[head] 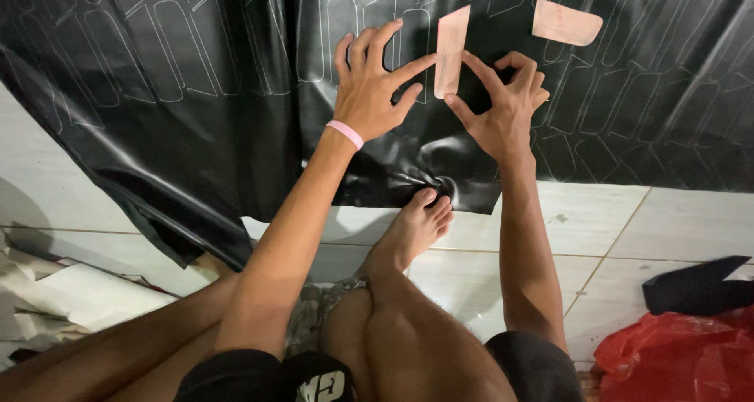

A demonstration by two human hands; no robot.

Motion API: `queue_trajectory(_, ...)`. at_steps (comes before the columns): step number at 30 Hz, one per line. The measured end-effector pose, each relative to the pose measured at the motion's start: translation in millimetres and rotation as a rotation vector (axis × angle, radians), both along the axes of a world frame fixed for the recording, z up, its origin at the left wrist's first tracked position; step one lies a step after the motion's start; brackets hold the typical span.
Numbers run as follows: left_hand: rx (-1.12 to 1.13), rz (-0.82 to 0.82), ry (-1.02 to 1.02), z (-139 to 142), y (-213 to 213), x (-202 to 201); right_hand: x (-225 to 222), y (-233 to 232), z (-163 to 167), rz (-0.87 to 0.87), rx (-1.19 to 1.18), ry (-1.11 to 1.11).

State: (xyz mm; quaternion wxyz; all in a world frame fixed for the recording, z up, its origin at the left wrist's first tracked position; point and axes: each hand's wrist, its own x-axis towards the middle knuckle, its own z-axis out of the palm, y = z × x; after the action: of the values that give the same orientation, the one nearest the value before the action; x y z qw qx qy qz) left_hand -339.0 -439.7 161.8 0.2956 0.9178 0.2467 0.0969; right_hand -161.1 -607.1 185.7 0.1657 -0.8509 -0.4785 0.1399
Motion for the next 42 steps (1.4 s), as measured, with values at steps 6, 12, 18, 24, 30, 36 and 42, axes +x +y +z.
queue_trajectory(6, 0.008, -0.004, -0.001, -1.1, 0.7, -1.0, -0.3, -0.1, -2.4, 0.005, 0.009, -0.024)
queue_trajectory(12, -0.004, 0.002, 0.001, -2.3, 1.0, -1.0, 0.8, -2.3, -6.2, 0.033, 0.006, -0.064)
queue_trajectory(18, -0.004, 0.008, -0.006, -0.8, 0.6, 1.5, 0.9, -2.4, -8.1, 0.017, 0.011, -0.044)
queue_trajectory(24, 0.031, -0.009, 0.065, -2.2, -6.9, 27.6, 3.1, -1.4, -5.8, -0.016, -0.03, 0.025)
queue_trajectory(30, 0.673, -0.248, 0.557, 2.1, -76.3, 88.6, 49.6, 13.4, 25.6, -0.337, 0.459, 0.41)
queue_trajectory(36, 0.961, -0.194, 1.007, -2.9, -115.8, 125.2, 50.8, 46.9, 64.3, 0.418, 0.166, 0.313)
queue_trajectory(42, 1.109, -0.464, 1.237, -15.5, -121.6, 129.4, 35.4, 65.1, 65.5, 0.53, -0.152, 0.212)
